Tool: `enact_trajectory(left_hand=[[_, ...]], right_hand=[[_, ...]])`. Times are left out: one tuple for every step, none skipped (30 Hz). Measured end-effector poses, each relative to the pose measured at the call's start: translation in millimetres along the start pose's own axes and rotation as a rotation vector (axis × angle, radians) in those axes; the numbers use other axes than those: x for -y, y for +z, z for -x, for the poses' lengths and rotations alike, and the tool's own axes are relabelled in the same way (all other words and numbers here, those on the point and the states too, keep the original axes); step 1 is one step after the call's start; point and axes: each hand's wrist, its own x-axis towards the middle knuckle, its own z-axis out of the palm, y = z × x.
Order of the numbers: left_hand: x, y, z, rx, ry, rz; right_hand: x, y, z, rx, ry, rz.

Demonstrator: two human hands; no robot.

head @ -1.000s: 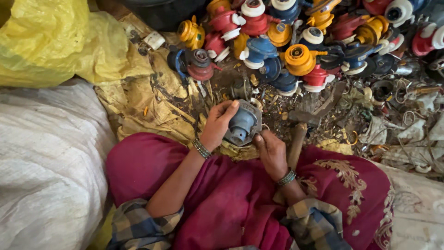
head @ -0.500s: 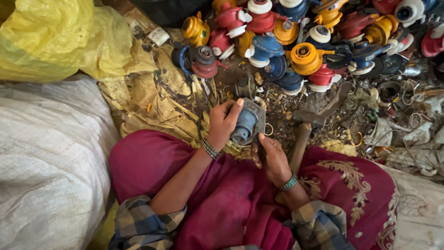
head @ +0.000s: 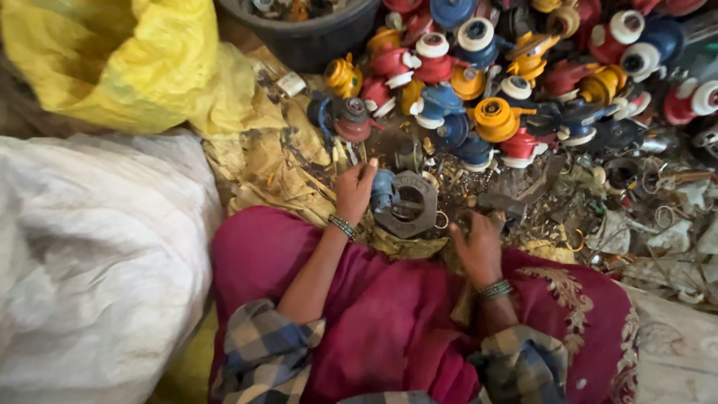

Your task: The person sits on the floor and uses a hammer and metal block to break apart small plastic components. They repeatedly strike the parts to separate them, handling each piece individually.

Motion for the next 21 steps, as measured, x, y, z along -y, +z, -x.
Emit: enact_trajectory(left_hand=[[10,3,1,-0.021,-0.029,0.049],[20,5,0,-0.041,-0.058,0.099],[29,6,-1,-0.061,-0.069,0.1],[36,8,-2,-0.08,-0.08,0.103],[41,9,-3,-0.099,-0.092,0.106],[44,11,-2,-0.124,-0.043,-0.016],[45,13,-1,-0.148,0.006,-0.139],[45,14,1,-0.174,0.054,-0.262],[43,15,2,-0.182,0.082,-0.321],[41,16,2,-0.188,0.107,-0.38],[38,15,1,-0.193,0.133,-0.44],[35,14,0,-0.196,0.143,-0.421],[32,13,-1,-0.199,0.153,-0.403],[29,12,-1,-0.201,0.16,-0.382],[28,11,-2,-0.213,0.102,-0.426],[27,10,-1,-0.225,0.04,-0.468],[28,9,0,-0.236,-0.022,-0.51],[27,8,-1,-0.211,-0.016,-0.515],[27,8,-3,-0.185,-0.01,-0.52],[27,6,-8,-0.166,-0.005,-0.527],[26,6,-15,-0.183,0.015,-0.515]], right_hand=[[-9,-1,5,-0.084,-0.046,0.085],[-17,1,8,-0.168,-0.09,0.168],[-26,4,11,-0.252,-0.135,0.252],[-35,8,16,-0.279,-0.091,0.2],[-45,12,21,-0.306,-0.047,0.147],[-55,15,29,-0.33,-0.001,0.096],[-65,17,36,-0.273,0.161,-0.269],[-77,18,44,-0.204,0.319,-0.634],[-88,19,50,-0.122,0.472,-0.998],[-98,20,53,-0.067,0.273,-0.576],[-107,22,52,-0.012,0.075,-0.154],[-114,24,48,0.042,-0.123,0.269],[-120,27,42,0.045,0.263,-0.24],[-124,29,37,0.052,0.643,-0.754],[-126,30,32,0.06,1.014,-1.274],[-126,30,31,0.061,0.967,-1.256],[-122,29,31,0.063,0.921,-1.237],[-115,28,30,0.069,0.868,-1.218],[-105,26,31,0.078,0.816,-1.112],[-91,21,33,0.091,0.761,-1.006],[-76,16,36,0.102,0.703,-0.901]])
